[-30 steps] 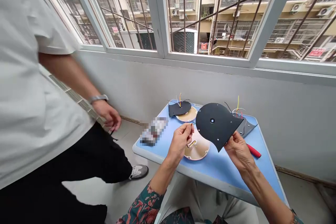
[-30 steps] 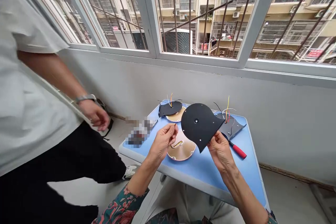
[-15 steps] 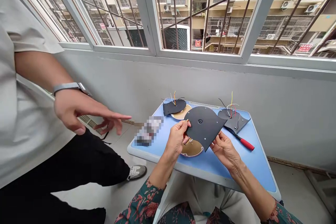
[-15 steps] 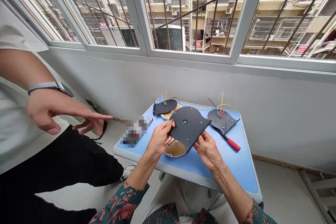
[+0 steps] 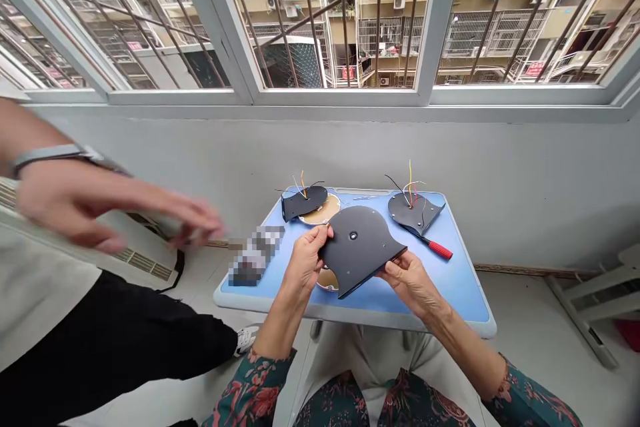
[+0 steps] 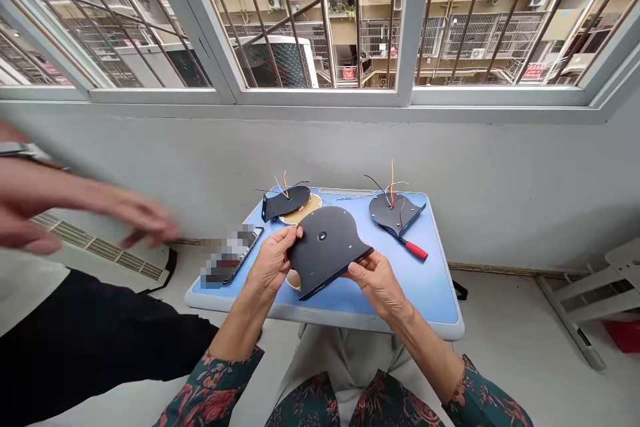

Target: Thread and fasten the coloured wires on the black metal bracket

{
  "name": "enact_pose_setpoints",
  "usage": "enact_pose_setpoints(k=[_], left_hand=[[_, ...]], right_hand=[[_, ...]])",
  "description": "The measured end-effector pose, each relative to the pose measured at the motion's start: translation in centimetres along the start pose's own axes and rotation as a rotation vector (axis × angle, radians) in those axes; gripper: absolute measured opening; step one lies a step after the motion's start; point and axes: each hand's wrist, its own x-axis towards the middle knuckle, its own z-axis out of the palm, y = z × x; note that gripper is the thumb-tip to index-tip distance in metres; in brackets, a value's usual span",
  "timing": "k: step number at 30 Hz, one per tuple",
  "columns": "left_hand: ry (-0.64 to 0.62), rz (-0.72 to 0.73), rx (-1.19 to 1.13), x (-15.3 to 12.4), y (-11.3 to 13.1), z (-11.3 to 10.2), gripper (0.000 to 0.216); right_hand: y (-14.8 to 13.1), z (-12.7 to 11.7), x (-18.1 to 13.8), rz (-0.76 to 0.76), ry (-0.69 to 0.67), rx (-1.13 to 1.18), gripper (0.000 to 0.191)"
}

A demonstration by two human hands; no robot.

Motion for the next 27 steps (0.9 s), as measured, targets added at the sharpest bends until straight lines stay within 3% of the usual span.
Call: enact_pose_setpoints(k=[5,10,13,15,19,23,27], left_hand=[[-0.013,0.009,0.004,-0.5,-0.3,0.8,0.055],[0.025,0.066,0.002,-0.8,0.4,-0.1,0.057],[0.047,0.110,0.005,-0.8,0.7,-0.9,0.054],[0.031,0.105,0.007,-0.9,0.6,-1.3,0.051],[0.004,0.088,0.021,-1.2,-0.4,-1.8,0.051],[-0.014,0.092,0.060,-1.4,-0.7,-2.0,0.054],[-0.015,0.143,0.099,-1.4,-0.9,-1.4,0.053]], right_hand=[[2.3,1.9,-0.4,-0.094,0.089,0.032,0.042],[-1.6,0.4,0.5,-0.266,0.131,-0.096,0.041],[-3.8,-0.2,0.6,-0.502,0.081,-0.676,0.019],[-3.9,0.5,0.2,-0.626,-0.011,-0.959,0.003],[-1.6,2.8,-0.5,-0.941,-0.261,-1.402,0.027],[-0.6,3.3,0.0,-0.917,-0.261,-1.361,0.022],[-1.4,1.8,1.3,-0.742,-0.175,-1.195,0.019]])
